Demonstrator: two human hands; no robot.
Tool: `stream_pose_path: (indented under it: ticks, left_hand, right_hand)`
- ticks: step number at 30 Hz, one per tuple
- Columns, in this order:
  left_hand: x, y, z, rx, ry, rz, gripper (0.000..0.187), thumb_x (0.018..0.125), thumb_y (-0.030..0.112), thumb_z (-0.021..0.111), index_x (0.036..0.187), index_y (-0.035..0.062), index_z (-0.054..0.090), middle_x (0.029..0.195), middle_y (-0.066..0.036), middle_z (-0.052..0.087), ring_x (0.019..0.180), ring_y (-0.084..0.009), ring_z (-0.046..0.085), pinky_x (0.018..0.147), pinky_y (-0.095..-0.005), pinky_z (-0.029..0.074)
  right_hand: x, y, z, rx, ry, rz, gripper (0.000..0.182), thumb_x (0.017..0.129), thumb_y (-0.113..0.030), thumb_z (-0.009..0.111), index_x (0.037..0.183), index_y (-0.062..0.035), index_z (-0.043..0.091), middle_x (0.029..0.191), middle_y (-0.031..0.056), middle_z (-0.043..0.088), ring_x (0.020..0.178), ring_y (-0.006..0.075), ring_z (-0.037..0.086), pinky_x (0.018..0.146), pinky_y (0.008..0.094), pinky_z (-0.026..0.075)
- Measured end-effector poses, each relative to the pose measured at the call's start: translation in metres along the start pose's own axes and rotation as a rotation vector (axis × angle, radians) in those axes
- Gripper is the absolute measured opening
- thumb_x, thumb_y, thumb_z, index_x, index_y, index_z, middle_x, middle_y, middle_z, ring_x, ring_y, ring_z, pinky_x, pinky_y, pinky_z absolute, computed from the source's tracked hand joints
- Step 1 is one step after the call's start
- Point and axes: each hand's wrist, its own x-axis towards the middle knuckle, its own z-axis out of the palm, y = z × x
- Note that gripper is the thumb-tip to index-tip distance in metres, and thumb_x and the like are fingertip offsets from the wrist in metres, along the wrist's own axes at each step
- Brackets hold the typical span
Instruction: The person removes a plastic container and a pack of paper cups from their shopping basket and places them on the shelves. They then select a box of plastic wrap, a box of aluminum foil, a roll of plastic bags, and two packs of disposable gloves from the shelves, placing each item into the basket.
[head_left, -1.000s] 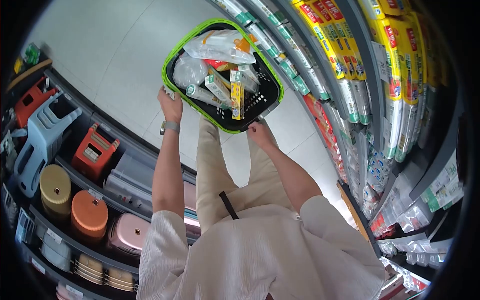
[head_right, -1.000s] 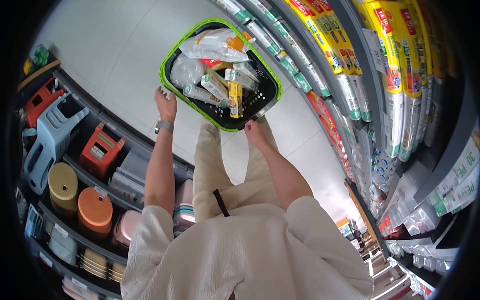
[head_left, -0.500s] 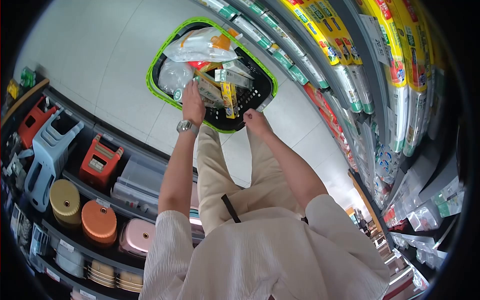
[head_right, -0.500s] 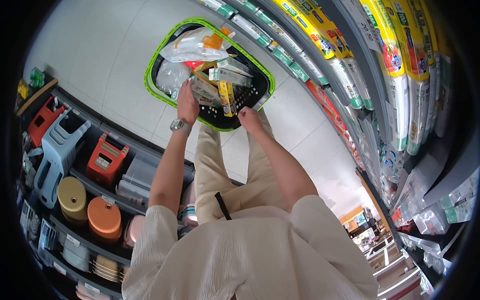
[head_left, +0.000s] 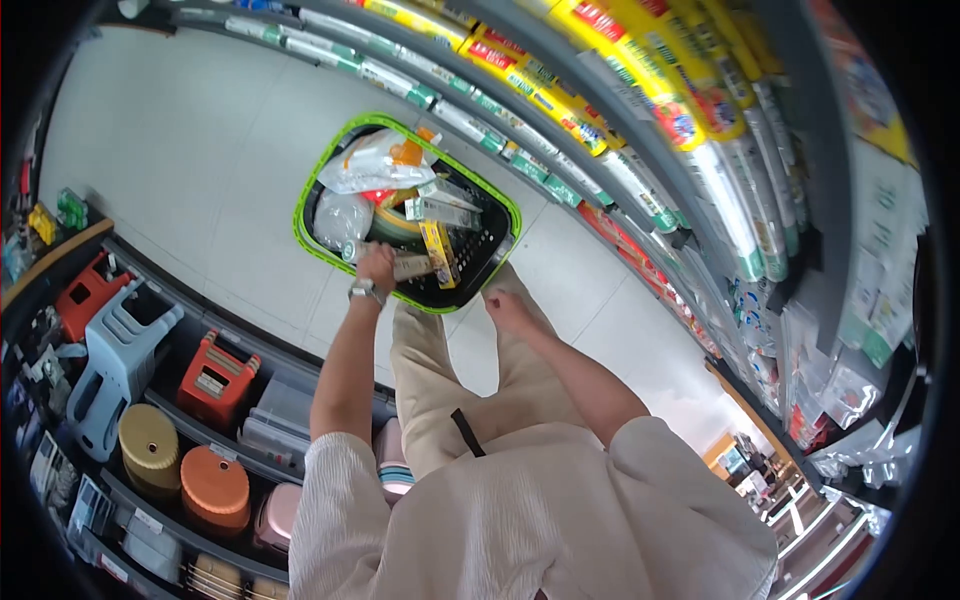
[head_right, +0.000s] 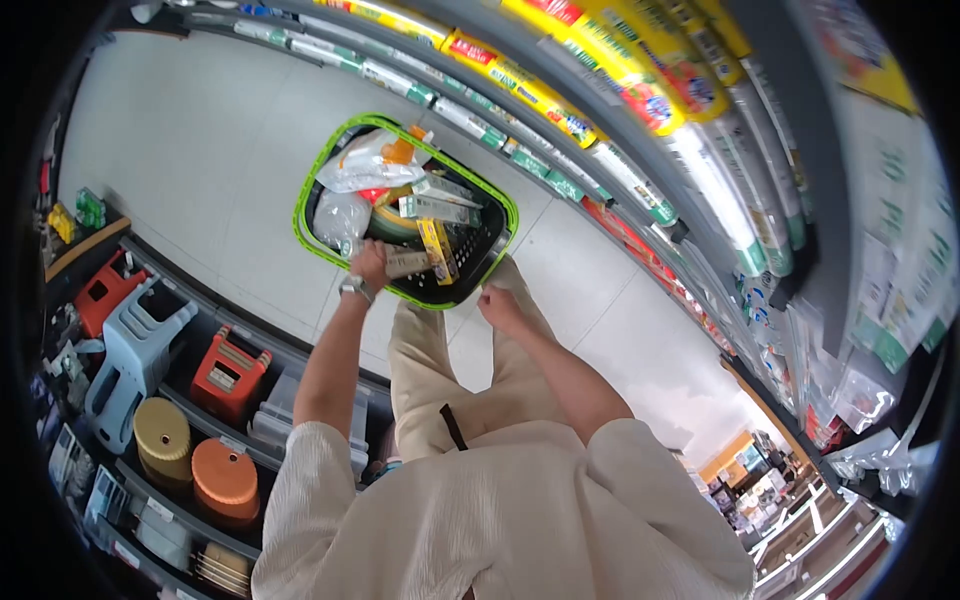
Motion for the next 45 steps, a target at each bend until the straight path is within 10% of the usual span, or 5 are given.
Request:
stream_pose_path:
  ticks: [12,17,21,28,45]
  left_hand:
    - [-0.234,0.119,-0.205,-0.503,0.362,-0.419,0.046,0.069,0.029,0.086,0.092,0.0003,0.060,0.079,-0.024,0.068,0.077,-0.0458,0.066,0.068,-0.0508,0.053]
    - [-0.306,0.168,-0.295,-0.891,0.497,-0.476,0.039,0.077,0.019,0.085,0.100,-0.0045,0.063,0.075,-0.008,0.066,0.067,-0.0151,0.062,0.062,-0.0311,0.050]
    - [-0.334,0.187,-0.344,-1.204,0.579,-0.339,0.024,0.087,0.010,0.078,0.104,-0.0019,0.065,0.082,0.002,0.061,0.071,-0.0037,0.050,0.066,-0.0212,0.042]
    - [-0.326,0.157,-0.382,-1.363,0.511,0.017,0.032,0.090,0.005,0.072,0.119,-0.0047,0.063,0.101,-0.005,0.069,0.091,-0.0103,0.062,0.084,-0.0251,0.049]
    - [-0.279,0.174,-0.368,-1.702,0.455,0.251,0.048,0.099,0.005,0.061,0.142,-0.0034,0.042,0.134,-0.017,0.059,0.121,-0.0195,0.057,0.103,-0.0316,0.047]
  right_hand:
    - [-0.039,-0.057,-0.041,-0.076,0.032,-0.198,0.025,0.089,-0.028,0.064,0.087,-0.0034,0.068,0.080,0.0161,0.071,0.075,0.0291,0.071,0.067,0.0436,0.055]
    - [-0.039,-0.106,-0.101,0.194,-0.154,0.136,0.057,0.095,-0.059,0.055,0.100,-0.0027,0.063,0.082,0.0114,0.071,0.065,0.0210,0.072,0.052,0.0372,0.055]
    - [-0.075,-0.159,-0.164,0.624,-0.261,0.375,0.092,0.086,-0.083,0.045,0.131,-0.0034,0.058,0.120,0.0230,0.064,0.101,0.0383,0.066,0.073,0.0476,0.059]
    - [-0.175,-0.199,-0.249,1.126,-0.492,0.090,0.079,0.090,-0.078,0.043,0.125,-0.0086,0.059,0.109,0.0109,0.070,0.098,0.0248,0.068,0.066,0.0366,0.055]
    - [-0.321,-0.210,-0.209,1.456,0.447,-0.392,0.030,0.100,-0.027,0.066,0.120,-0.0057,0.059,0.110,0.0046,0.064,0.093,0.0120,0.063,0.074,0.0295,0.051]
